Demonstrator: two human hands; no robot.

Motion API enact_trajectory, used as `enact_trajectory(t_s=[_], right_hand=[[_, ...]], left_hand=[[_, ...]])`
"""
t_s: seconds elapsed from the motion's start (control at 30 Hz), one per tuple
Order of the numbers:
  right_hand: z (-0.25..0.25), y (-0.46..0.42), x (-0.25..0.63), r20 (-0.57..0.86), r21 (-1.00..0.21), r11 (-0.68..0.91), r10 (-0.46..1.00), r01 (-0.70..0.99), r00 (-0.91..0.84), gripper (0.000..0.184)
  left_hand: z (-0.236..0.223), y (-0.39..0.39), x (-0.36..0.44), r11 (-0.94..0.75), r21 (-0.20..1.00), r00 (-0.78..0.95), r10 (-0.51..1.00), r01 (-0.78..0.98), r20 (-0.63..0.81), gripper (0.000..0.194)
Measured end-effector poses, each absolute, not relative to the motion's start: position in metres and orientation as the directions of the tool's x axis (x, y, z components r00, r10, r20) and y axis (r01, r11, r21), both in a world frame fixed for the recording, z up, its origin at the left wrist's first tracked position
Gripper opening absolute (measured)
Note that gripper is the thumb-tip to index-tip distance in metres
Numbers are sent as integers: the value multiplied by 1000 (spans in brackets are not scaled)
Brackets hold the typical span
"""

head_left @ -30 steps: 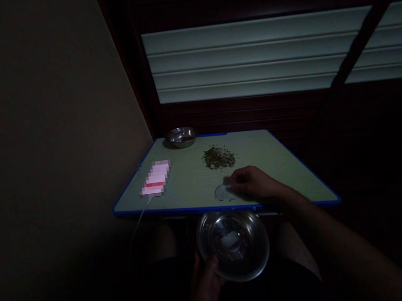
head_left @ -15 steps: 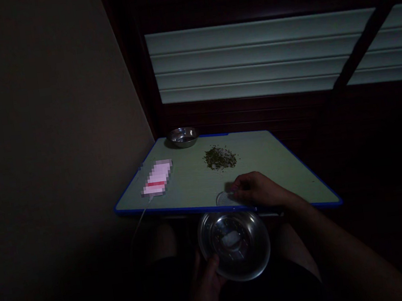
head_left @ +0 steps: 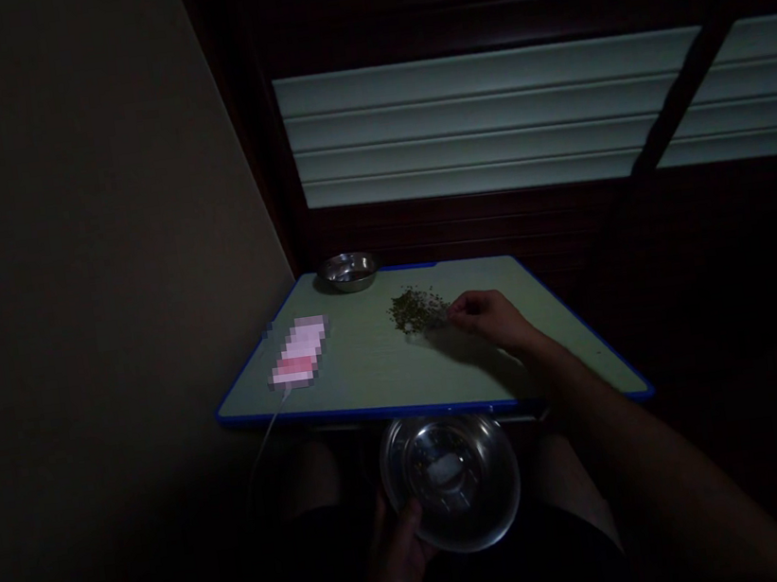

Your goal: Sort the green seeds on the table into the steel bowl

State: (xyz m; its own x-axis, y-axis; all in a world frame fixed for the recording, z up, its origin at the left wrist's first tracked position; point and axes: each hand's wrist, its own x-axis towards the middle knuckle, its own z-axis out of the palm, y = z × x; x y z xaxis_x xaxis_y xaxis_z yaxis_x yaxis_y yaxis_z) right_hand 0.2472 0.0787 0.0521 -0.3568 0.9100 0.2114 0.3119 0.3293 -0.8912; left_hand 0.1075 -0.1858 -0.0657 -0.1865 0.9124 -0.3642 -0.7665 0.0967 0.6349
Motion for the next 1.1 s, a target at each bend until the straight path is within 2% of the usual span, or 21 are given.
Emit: enact_trajectory(t_s=[0.17, 0.3, 0.43, 0.6, 0.73, 0.9, 1.0, 1.1], right_hand=[[34, 83, 241, 264, -872, 360, 917, 333, -299, 24], [23, 76, 238, 320, -776, 460, 877, 431, -359, 15], [21, 79, 240, 370, -690, 502, 864, 521, -343, 14], [21, 85, 247, 375, -687, 458, 888, 564, -265, 14], [21, 86, 249, 378, -739, 433, 901, 516, -214, 14], [20, 83, 248, 341, -789, 469, 872, 396, -352, 18], [20, 82, 247, 337, -747, 496, 856, 443, -391, 14], [21, 83, 248, 377, -683, 499, 866, 534, -328, 11]], left_hand=[[-68, -186, 108, 99, 624, -190, 905, -775, -380, 71], [-70, -187, 108, 120, 632, -180, 903, -766, -390, 69], [-72, -187, 108, 113, 632, -187, 902, -767, -389, 69], [-72, -187, 108, 117, 635, -191, 898, -763, -396, 70], [-74, -189, 107, 107, 635, -197, 900, -765, -389, 68], [-80, -188, 105, 112, 614, -183, 899, -781, -397, 68], [-79, -188, 105, 116, 605, -178, 898, -788, -403, 68], [-75, -189, 106, 112, 602, -180, 897, -790, -403, 68]])
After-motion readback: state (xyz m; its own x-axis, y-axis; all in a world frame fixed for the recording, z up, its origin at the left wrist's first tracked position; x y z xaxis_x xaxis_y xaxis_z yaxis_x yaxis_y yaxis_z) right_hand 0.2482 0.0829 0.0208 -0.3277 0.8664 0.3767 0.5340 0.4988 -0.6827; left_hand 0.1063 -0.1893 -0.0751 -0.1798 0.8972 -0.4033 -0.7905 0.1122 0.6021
